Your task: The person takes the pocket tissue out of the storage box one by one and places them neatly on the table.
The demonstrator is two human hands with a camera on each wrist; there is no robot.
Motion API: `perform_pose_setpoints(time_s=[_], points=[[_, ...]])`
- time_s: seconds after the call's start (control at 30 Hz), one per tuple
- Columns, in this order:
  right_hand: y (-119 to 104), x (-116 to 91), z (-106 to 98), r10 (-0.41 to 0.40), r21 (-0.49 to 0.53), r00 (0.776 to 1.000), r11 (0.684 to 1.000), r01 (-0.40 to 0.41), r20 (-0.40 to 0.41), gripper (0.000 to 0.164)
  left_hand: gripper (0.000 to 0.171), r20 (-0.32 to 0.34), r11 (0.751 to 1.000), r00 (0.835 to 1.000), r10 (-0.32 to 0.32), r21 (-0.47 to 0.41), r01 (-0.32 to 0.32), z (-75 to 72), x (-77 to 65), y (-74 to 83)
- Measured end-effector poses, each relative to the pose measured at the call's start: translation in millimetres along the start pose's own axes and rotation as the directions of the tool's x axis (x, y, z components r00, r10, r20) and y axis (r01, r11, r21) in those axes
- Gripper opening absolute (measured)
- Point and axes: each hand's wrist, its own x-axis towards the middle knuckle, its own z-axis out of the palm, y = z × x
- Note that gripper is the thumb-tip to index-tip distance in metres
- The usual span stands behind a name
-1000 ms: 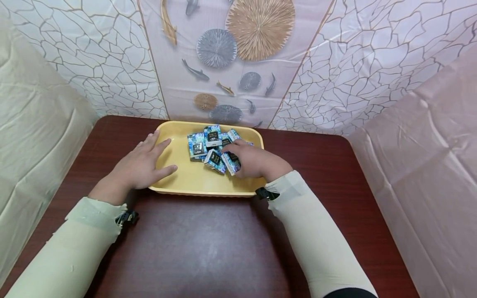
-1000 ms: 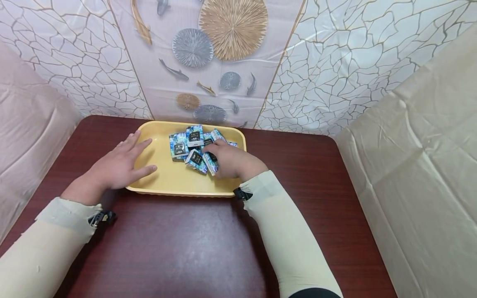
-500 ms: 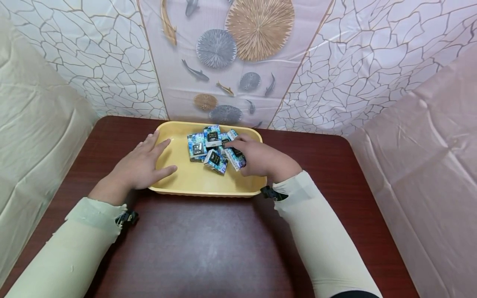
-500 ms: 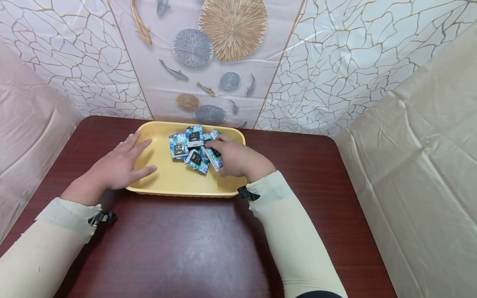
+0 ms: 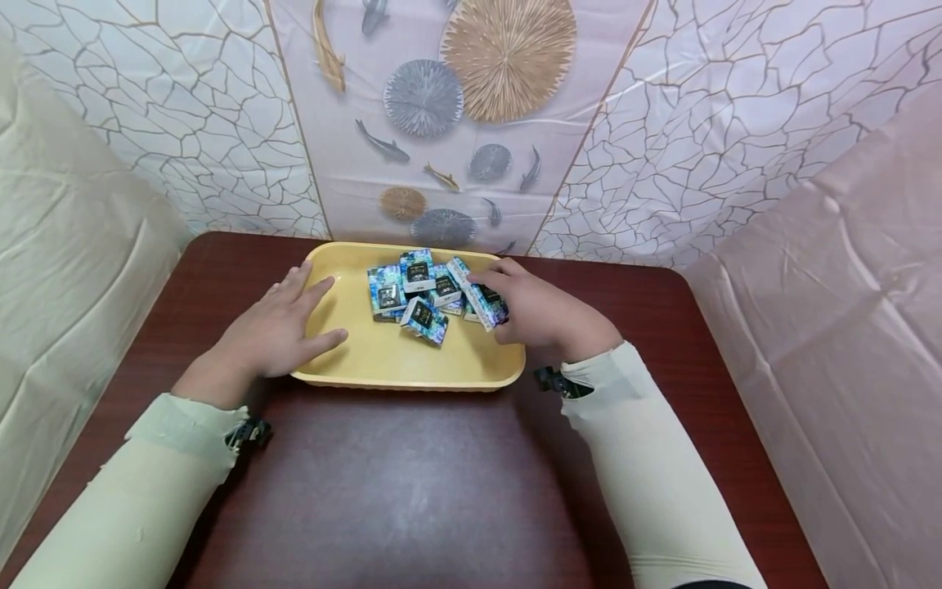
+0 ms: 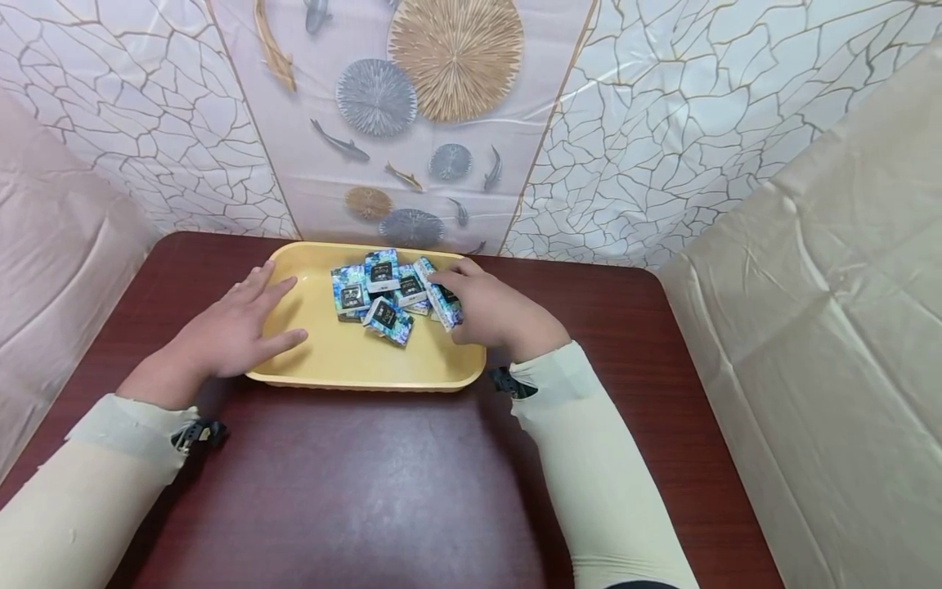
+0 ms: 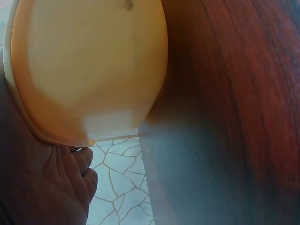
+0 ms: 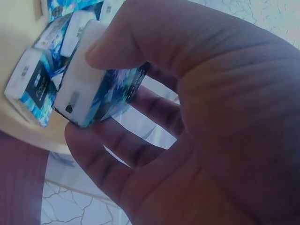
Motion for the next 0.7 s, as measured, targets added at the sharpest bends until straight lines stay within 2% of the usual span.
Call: perform_pose_setpoints(time_s=[0.43,0.7], points=[[30.1,-4.9,3.5,0.005,0.008,0.998,1.000,-0.005,-0.069,0.090,0.099,-0.011,1.000,1.000,0.006,-0.002,-0.006,1.1,-0.2,-1.3],[47.9,-10.0,5.7,0.043,0.031,0.994,0.999,-0.040,-0.105,0.090,0.098,-0.021,1.000,1.000,0.019,0.003,-0.019,0.7,-0.6,-2.1]])
